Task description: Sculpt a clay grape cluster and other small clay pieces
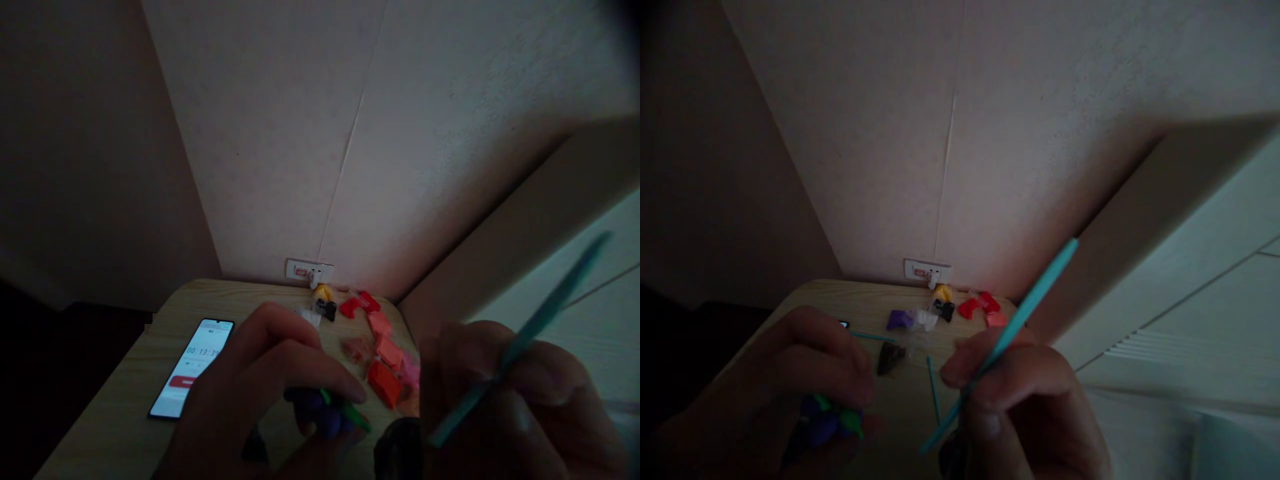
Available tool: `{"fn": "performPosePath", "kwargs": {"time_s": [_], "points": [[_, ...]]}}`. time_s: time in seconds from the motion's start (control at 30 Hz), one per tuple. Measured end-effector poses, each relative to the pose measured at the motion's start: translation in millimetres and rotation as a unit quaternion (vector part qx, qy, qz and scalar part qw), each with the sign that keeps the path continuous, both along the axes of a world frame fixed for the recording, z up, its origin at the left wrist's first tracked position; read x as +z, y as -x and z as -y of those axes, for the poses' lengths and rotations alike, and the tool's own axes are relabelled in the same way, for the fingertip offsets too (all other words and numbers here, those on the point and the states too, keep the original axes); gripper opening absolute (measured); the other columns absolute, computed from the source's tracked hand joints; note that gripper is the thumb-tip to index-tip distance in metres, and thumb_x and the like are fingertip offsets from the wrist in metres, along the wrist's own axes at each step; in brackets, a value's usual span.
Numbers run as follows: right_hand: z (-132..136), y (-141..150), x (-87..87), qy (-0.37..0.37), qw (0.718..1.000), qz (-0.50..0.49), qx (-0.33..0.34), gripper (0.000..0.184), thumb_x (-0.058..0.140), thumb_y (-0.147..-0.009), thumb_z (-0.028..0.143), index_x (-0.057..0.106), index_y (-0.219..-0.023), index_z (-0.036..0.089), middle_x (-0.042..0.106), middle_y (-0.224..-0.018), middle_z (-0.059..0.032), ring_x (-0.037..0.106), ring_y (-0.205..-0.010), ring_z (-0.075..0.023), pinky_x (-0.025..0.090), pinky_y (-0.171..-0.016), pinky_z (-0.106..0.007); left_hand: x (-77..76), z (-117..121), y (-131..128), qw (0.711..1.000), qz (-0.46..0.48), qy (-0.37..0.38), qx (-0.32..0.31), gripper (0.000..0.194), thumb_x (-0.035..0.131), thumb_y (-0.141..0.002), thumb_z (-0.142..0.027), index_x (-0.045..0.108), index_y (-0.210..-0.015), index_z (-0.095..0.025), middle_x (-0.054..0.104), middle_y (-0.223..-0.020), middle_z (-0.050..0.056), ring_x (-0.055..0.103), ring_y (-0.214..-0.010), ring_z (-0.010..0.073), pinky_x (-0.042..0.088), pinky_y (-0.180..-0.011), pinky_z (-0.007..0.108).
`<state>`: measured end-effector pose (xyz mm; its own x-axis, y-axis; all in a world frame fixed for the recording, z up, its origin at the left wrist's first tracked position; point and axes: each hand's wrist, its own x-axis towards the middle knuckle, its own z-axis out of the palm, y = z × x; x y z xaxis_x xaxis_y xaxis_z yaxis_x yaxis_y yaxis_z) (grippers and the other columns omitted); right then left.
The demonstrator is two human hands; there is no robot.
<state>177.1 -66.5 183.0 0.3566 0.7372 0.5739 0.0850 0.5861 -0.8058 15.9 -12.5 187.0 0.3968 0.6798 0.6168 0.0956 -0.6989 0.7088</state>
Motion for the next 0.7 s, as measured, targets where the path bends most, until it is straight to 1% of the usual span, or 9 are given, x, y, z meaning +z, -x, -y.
{"fn": "performPosePath", "kwargs": {"time_s": [0.07,0.13,0.2,0.27,0.37,0.47,0.57,0.63,0.7], "points": [[-3.3,3.7,-1.4,-0.019,1.000,-0.010,-0.002,0.006,0.055,-0.088,0.034,0.055,-0.093,0.037,0.056,-0.069,0.0009,0.047,-0.052,-0.0155,0.036,-0.039,-0.025,-0.1,-0.5,-1.8,1.000,0.000,-0.001,0.008,0.014,0.065,-0.076,-0.019,0.064,-0.085,-0.029,0.059,-0.077,-0.001,0.060,-0.065,0.0144,0.055,-0.055,0.021],[-4.3,4.6,-1.3,-0.005,0.999,-0.031,0.031,0.012,0.058,-0.087,0.033,0.051,-0.097,0.035,0.057,-0.069,0.0022,0.045,-0.042,-0.0110,0.032,-0.029,-0.021,0.5,-0.4,-2.9,1.000,-0.001,-0.001,0.013,0.011,0.064,-0.077,-0.021,0.064,-0.084,-0.029,0.059,-0.078,-0.001,0.060,-0.065,0.0148,0.055,-0.055,0.022],[-3.6,2.1,0.0,0.004,0.996,-0.058,0.072,0.018,0.058,-0.087,0.031,0.049,-0.102,0.033,0.059,-0.071,0.0035,0.043,-0.034,-0.0069,0.029,-0.023,-0.018,1.3,0.3,-3.1,1.000,-0.005,-0.002,0.016,0.011,0.065,-0.077,-0.021,0.064,-0.084,-0.029,0.060,-0.078,-0.001,0.061,-0.064,0.0145,0.055,-0.055,0.022],[-2.9,-2.3,1.6,0.018,0.992,-0.065,0.107,0.019,0.056,-0.088,0.028,0.048,-0.104,0.034,0.060,-0.072,0.0042,0.046,-0.034,-0.0063,0.032,-0.023,-0.017,1.7,1.2,-2.8,1.000,-0.014,-0.002,0.019,0.014,0.066,-0.075,-0.021,0.065,-0.086,-0.030,0.061,-0.079,-0.001,0.061,-0.064,0.0146,0.055,-0.055,0.022],[-4.7,-7.0,3.7,0.013,0.992,-0.043,0.116,0.015,0.055,-0.088,0.031,0.053,-0.103,0.034,0.060,-0.071,0.0032,0.051,-0.039,-0.0086,0.034,-0.025,-0.018,1.0,2.6,-2.4,1.000,-0.021,-0.005,0.021,0.019,0.069,-0.073,-0.021,0.065,-0.088,-0.031,0.062,-0.080,-0.001,0.062,-0.065,0.0156,0.056,-0.054,0.023],[-8.3,-5.7,6.5,-0.015,0.993,-0.024,0.118,0.011,0.052,-0.089,0.038,0.057,-0.097,0.031,0.057,-0.068,0.0022,0.048,-0.040,-0.0091,0.034,-0.027,-0.019,-0.1,3.5,-2.9,0.999,-0.023,-0.002,0.039,0.014,0.068,-0.074,-0.026,0.065,-0.087,-0.031,0.062,-0.079,-0.001,0.062,-0.065,0.0161,0.057,-0.057,0.024],[-9.3,-3.6,8.8,-0.035,0.993,-0.016,0.109,0.015,0.049,-0.089,0.041,0.058,-0.090,0.029,0.054,-0.064,0.0023,0.044,-0.038,-0.0091,0.033,-0.029,-0.020,0.4,3.6,-3.9,0.998,-0.027,0.000,0.049,0.010,0.066,-0.076,-0.027,0.065,-0.085,-0.032,0.063,-0.078,-0.002,0.062,-0.065,0.0151,0.056,-0.059,0.023],[-7.3,-7.2,7.6,-0.055,0.993,0.004,0.104,0.016,0.051,-0.088,0.042,0.059,-0.083,0.029,0.056,-0.064,0.0017,0.042,-0.037,-0.0089,0.032,-0.028,-0.020,1.5,3.6,-4.6,0.999,-0.027,-0.004,0.047,0.010,0.066,-0.077,-0.027,0.065,-0.084,-0.032,0.063,-0.077,-0.003,0.061,-0.064,0.0141,0.055,-0.058,0.021],[-3.1,-16.0,4.1,-0.021,0.993,0.030,0.109,0.017,0.057,-0.084,0.044,0.061,-0.074,0.030,0.058,-0.066,0.0010,0.041,-0.037,-0.0091,0.031,-0.028,-0.021,2.6,3.7,-5.1,0.999,-0.022,-0.004,0.044,0.012,0.066,-0.076,-0.025,0.064,-0.086,-0.032,0.062,-0.076,-0.003,0.061,-0.064,0.0138,0.054,-0.056,0.020]]}}
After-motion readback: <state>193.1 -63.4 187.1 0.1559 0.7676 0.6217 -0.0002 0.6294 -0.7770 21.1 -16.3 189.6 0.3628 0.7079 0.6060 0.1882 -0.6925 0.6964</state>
